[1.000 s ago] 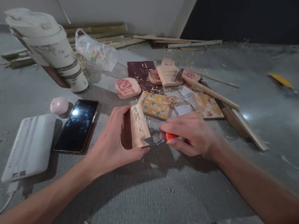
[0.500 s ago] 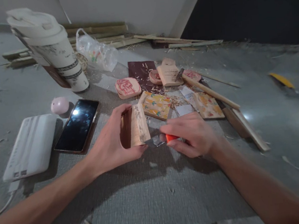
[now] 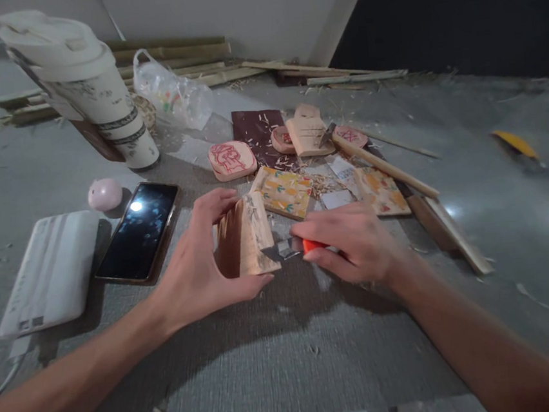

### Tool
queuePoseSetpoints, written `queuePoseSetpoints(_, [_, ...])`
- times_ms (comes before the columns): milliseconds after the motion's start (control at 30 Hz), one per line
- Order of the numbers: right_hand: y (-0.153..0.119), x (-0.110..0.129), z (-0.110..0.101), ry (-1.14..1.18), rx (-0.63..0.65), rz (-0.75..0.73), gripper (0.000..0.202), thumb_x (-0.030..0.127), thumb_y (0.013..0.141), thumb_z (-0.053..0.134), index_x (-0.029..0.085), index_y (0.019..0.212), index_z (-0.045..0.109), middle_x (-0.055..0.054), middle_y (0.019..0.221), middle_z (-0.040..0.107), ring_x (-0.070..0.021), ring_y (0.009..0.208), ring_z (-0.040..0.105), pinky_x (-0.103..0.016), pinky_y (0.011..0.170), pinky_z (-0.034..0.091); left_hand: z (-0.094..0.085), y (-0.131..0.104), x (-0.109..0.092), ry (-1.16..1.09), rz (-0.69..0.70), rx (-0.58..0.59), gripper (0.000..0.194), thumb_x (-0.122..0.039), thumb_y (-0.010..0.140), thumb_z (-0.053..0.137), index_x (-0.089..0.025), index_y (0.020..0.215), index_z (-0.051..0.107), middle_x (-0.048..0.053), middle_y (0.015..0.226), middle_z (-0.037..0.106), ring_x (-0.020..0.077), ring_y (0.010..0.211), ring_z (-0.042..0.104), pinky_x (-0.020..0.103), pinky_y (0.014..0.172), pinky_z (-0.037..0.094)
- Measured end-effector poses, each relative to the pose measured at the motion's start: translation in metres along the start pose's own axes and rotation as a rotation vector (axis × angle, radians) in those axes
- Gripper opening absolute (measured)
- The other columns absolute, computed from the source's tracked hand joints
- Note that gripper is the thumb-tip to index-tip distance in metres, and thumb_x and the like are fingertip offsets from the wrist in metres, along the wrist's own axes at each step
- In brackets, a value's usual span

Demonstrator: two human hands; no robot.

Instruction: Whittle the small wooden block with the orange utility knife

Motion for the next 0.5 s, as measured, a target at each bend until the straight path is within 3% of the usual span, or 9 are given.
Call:
queuePoseSetpoints(233, [0.0, 0.0, -0.005, -0.094, -0.089, -0.012, 0.03, 0.041, 0.11, 0.047, 0.019, 0.11, 0.067, -0.002, 0.091, 0.076, -0.0147, 0.076, 0.069, -0.028, 0.066, 0.043, -0.001, -0.001, -0.008, 0.052, -0.013, 0.02, 0.088, -0.041, 0.067, 0.09, -0.03, 0.141, 0.042, 0.013, 0.151, 0.044, 0.0389, 0.142, 0.053, 0.058, 0.11, 0.055])
queuePoseSetpoints(500, [-0.003, -0.006, -0.013, -0.198, -0.209, 0.123, 0.022, 0.035, 0.107, 0.054, 0.02, 0.114, 0.069, -0.004, 0.097, 0.078, -0.0174, 0.082, 0.072, -0.03, 0.073, 0.049, -0.002, -0.008, -0.017, 0.179, 0.044, 0.023, 0.109, -0.042, 0.057, 0.094, -0.034, 0.149, 0.037, 0.008, 0.153, 0.048, 0.0418, 0.146, 0.048, 0.063, 0.119, 0.045])
Point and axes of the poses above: each hand's wrist, its own y-axis towards the middle knuckle, its own z-axis out of the palm, x = y × z, the point moved 4 cm from there along y, towards the middle knuckle
